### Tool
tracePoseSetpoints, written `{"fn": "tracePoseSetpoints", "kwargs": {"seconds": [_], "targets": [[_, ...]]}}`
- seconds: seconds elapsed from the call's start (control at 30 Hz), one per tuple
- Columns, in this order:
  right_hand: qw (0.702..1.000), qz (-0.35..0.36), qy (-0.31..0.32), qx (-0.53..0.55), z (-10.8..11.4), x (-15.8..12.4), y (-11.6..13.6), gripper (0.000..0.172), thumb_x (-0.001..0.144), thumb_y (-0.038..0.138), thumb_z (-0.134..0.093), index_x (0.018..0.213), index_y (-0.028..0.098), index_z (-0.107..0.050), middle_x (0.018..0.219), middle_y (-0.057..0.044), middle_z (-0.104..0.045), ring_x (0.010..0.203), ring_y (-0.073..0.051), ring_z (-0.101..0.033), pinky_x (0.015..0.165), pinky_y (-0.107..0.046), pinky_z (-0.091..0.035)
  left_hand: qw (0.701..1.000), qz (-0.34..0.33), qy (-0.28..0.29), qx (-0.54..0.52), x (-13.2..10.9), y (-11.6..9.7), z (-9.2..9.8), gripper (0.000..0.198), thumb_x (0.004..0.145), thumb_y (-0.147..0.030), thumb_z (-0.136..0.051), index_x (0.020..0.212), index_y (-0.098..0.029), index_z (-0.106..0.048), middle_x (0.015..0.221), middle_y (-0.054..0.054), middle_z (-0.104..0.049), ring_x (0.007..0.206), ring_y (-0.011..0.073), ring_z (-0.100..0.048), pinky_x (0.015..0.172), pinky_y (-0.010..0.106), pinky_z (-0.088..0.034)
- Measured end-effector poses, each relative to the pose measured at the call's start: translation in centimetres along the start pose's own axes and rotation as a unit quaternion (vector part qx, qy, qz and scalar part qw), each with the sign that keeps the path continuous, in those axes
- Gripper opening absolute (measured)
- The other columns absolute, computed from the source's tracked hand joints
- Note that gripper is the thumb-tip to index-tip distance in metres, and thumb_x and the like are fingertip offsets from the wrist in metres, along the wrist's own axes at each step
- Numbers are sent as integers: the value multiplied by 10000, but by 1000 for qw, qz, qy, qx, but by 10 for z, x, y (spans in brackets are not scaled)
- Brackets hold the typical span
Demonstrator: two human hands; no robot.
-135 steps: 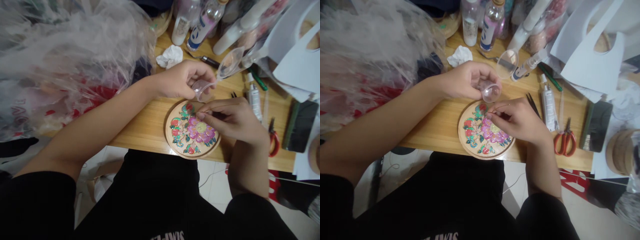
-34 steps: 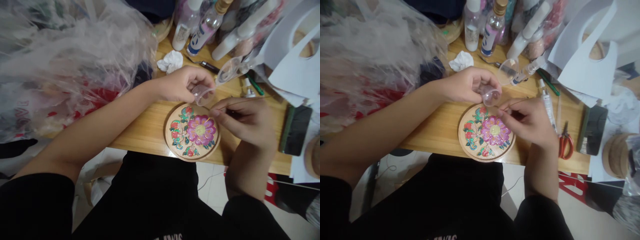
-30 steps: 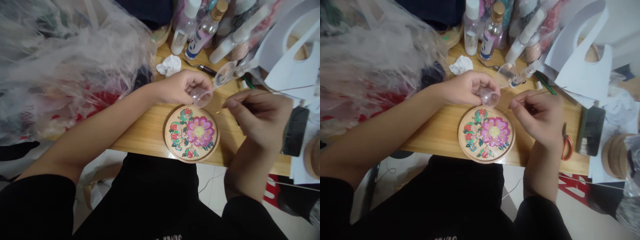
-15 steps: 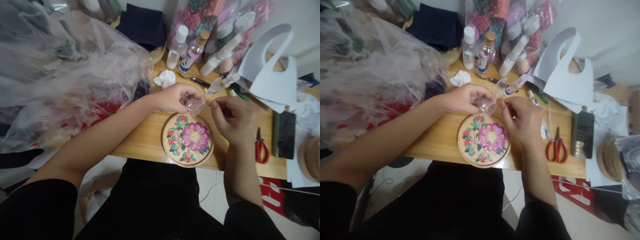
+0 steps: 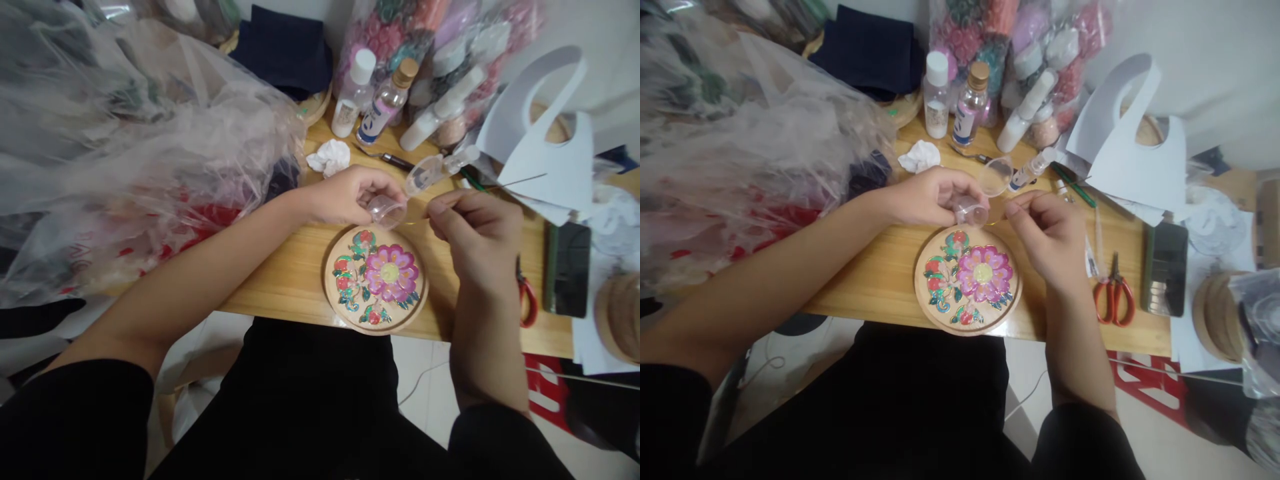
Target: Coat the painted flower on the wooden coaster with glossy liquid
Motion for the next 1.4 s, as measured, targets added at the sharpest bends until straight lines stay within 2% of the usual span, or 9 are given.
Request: {"fn": "tracePoseSetpoints", "kwargs": {"seconds": [0.07,0.23,0.4,0.57,0.93,1.13,1.4], "targets": [[999,12,33,28,-2,-1,6,186,819,191,-664,634,184,-649,602,22,-604,475,-70,-430,427,-222,-301,1000,2,-1,-3,0,0,0,314,655,-29,-667,951,-129,-637,1029,61,-698,932,121,-664,901,266,-540],[977,89,195,-11,-26,-10,32,152,836,207,-667,686,183,-673,540,35,-591,428,-62,-456,400,-192,-332,1000,4,-18,7,1,-1,3,266,680,-116,-742,921,-150,-634,998,29,-700,983,143,-672,919,272,-547],[958,129,251,-51,-41,-14,40,168,877,221,-630,730,161,-687,571,21,-629,419,-42,-434,411,-178,-339,999,12,-31,-2,1,-1,3,238,702,-112,-740,908,-148,-627,974,16,-690,1025,162,-673,966,313,-541],[951,142,261,-82,-44,-15,37,196,890,234,-618,721,162,-687,566,21,-633,410,-38,-414,416,-183,-336,999,29,-29,-20,1,0,2,246,700,-57,-715,912,-143,-627,969,7,-689,1054,168,-667,978,324,-538],[945,164,269,-91,-48,-17,35,159,883,229,-618,747,174,-681,565,25,-649,419,-52,-459,436,-189,-362,1000,9,-24,-16,1,1,3,287,673,-138,-774,929,-155,-646,1016,25,-702,1070,182,-663,955,305,-546],[942,177,267,-104,-49,-17,36,160,880,214,-615,741,166,-675,535,31,-624,421,-52,-462,447,-190,-361,999,12,-28,-15,2,2,4,293,663,-121,-774,926,-146,-648,1011,33,-700,1056,188,-667,942,310,-552],[949,179,247,-84,-42,-13,43,168,850,167,-647,682,164,-658,543,21,-629,392,-40,-436,382,-182,-314,999,16,-27,-20,2,2,3,304,656,-132,-783,927,-160,-648,992,16,-708,1044,180,-674,926,301,-558]]}}
Point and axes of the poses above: each hand's wrist, its own x-axis towards the middle knuckle, its own z-axis out of the back of the hand, y = z × x, the point moved 8 cm from there along x, towards the middle knuckle
